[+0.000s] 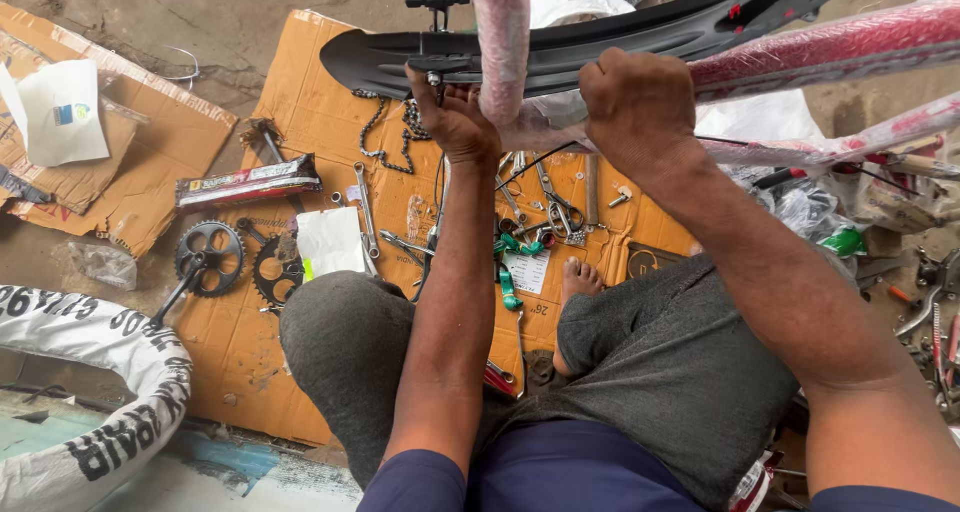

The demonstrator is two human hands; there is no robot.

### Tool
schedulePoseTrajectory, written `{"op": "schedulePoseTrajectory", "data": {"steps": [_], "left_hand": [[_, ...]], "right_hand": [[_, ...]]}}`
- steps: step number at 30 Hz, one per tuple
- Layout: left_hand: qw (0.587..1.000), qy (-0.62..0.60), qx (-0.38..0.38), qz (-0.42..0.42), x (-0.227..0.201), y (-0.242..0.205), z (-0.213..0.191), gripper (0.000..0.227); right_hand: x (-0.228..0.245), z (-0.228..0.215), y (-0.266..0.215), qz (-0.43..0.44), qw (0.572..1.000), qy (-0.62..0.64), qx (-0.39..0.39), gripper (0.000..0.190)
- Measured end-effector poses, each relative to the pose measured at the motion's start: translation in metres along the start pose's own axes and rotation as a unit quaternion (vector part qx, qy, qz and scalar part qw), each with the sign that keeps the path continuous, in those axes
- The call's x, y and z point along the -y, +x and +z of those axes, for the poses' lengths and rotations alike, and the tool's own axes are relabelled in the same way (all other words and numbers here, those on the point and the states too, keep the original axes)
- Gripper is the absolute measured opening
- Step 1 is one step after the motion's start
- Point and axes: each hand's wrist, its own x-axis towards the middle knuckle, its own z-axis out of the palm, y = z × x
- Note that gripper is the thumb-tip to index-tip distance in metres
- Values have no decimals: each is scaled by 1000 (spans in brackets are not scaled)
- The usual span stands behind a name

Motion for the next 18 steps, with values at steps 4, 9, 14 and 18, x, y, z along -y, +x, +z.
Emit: {"op": "schedulePoseTrajectory", "data": {"steps": [4, 9, 14, 18], "left_hand": [[996, -62, 58, -13, -14, 10, 6, 35], [998, -39, -33, 38, -18, 13, 17, 22], [996, -89, 23, 16, -8, 34, -12, 29], [992, -34, 116, -37, -39, 25, 7, 32]], "right_hand": [[-4, 8, -2, 8, 999, 52, 10, 21], [4, -5, -3, 43, 998, 39, 37, 17], [-9, -20, -4, 9, 979, 202, -19, 24], [-5, -33, 10, -33, 918, 369, -140, 49]]}}
